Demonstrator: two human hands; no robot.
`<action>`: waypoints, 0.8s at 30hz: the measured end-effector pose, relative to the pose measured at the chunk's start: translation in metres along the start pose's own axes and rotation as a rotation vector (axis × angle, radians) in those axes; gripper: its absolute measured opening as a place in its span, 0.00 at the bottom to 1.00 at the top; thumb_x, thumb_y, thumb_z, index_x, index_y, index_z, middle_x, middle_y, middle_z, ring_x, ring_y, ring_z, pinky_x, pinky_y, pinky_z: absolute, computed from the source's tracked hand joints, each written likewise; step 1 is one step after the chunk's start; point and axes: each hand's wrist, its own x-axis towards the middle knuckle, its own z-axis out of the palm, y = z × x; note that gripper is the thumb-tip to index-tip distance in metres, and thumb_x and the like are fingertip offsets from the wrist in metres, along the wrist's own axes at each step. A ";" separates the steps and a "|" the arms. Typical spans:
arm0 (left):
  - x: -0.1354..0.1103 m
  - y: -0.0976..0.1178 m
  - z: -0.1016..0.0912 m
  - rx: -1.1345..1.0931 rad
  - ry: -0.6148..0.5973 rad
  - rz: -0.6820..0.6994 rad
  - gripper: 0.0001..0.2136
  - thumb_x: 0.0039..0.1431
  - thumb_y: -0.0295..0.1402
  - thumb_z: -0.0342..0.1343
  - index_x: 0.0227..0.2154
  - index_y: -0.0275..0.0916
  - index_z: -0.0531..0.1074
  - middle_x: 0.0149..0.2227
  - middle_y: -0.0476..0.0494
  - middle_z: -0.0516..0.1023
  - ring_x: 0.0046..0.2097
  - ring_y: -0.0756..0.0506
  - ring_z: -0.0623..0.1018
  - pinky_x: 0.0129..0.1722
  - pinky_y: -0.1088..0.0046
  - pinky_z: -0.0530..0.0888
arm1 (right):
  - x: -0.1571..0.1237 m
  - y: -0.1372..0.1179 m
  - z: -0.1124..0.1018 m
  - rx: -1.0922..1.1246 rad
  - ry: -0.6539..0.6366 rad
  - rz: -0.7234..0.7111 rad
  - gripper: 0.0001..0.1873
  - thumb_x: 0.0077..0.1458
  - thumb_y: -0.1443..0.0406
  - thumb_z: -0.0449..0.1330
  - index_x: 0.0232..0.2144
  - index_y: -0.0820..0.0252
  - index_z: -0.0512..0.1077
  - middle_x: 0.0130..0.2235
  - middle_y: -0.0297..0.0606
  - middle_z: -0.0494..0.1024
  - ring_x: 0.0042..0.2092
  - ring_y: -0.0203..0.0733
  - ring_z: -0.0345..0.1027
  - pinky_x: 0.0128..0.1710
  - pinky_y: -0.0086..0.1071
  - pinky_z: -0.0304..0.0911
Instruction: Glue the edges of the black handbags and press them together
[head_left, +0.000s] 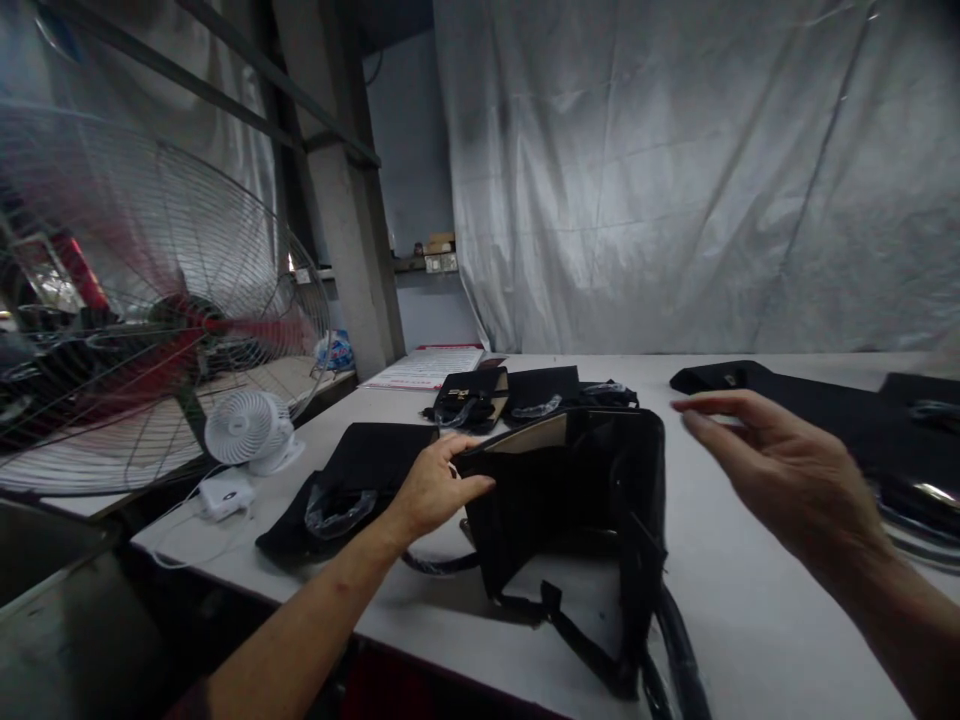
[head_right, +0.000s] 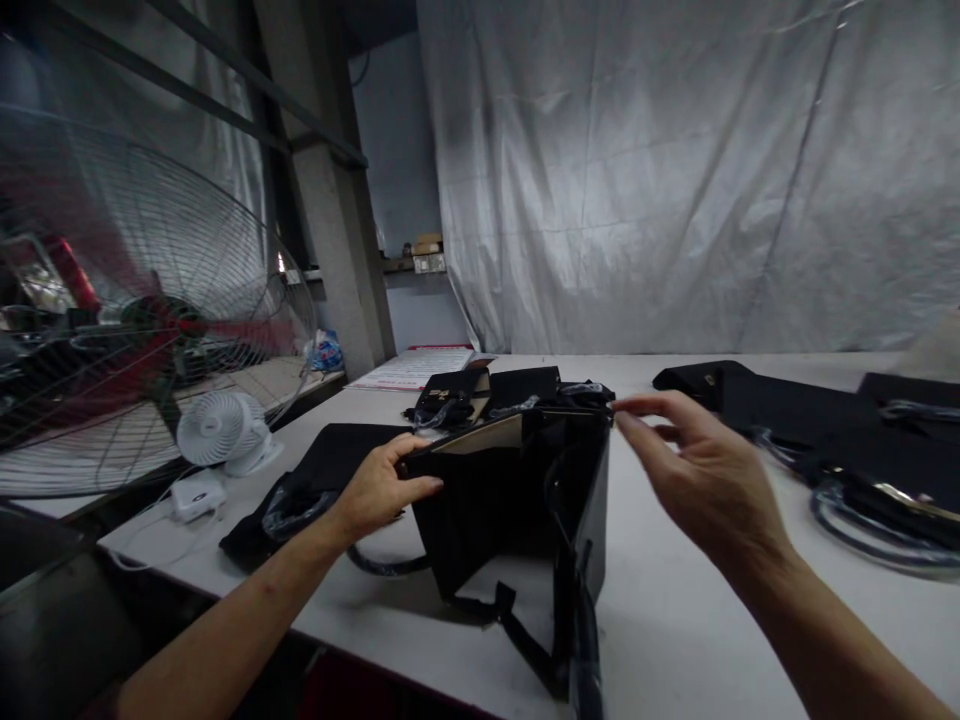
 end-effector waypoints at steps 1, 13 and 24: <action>0.001 0.000 0.001 0.030 0.025 0.020 0.14 0.48 0.33 0.63 0.40 0.39 0.76 0.38 0.47 0.73 0.39 0.47 0.73 0.33 0.77 0.67 | 0.006 -0.022 0.001 0.047 -0.036 -0.121 0.13 0.58 0.53 0.54 0.37 0.53 0.73 0.39 0.41 0.76 0.38 0.49 0.71 0.35 0.40 0.66; 0.007 0.006 0.004 -0.117 -0.023 -0.031 0.13 0.55 0.38 0.59 0.39 0.35 0.76 0.35 0.45 0.78 0.37 0.48 0.75 0.37 0.75 0.70 | 0.053 -0.072 0.050 -0.261 -0.639 -0.523 0.04 0.52 0.62 0.64 0.32 0.54 0.78 0.35 0.37 0.75 0.43 0.48 0.62 0.44 0.37 0.60; 0.010 0.009 0.008 -0.040 -0.004 0.029 0.14 0.55 0.36 0.59 0.43 0.38 0.78 0.41 0.44 0.81 0.44 0.43 0.77 0.47 0.70 0.71 | 0.052 -0.076 0.061 -0.245 -0.624 -0.417 0.09 0.55 0.64 0.59 0.24 0.55 0.75 0.29 0.35 0.76 0.41 0.44 0.64 0.37 0.32 0.58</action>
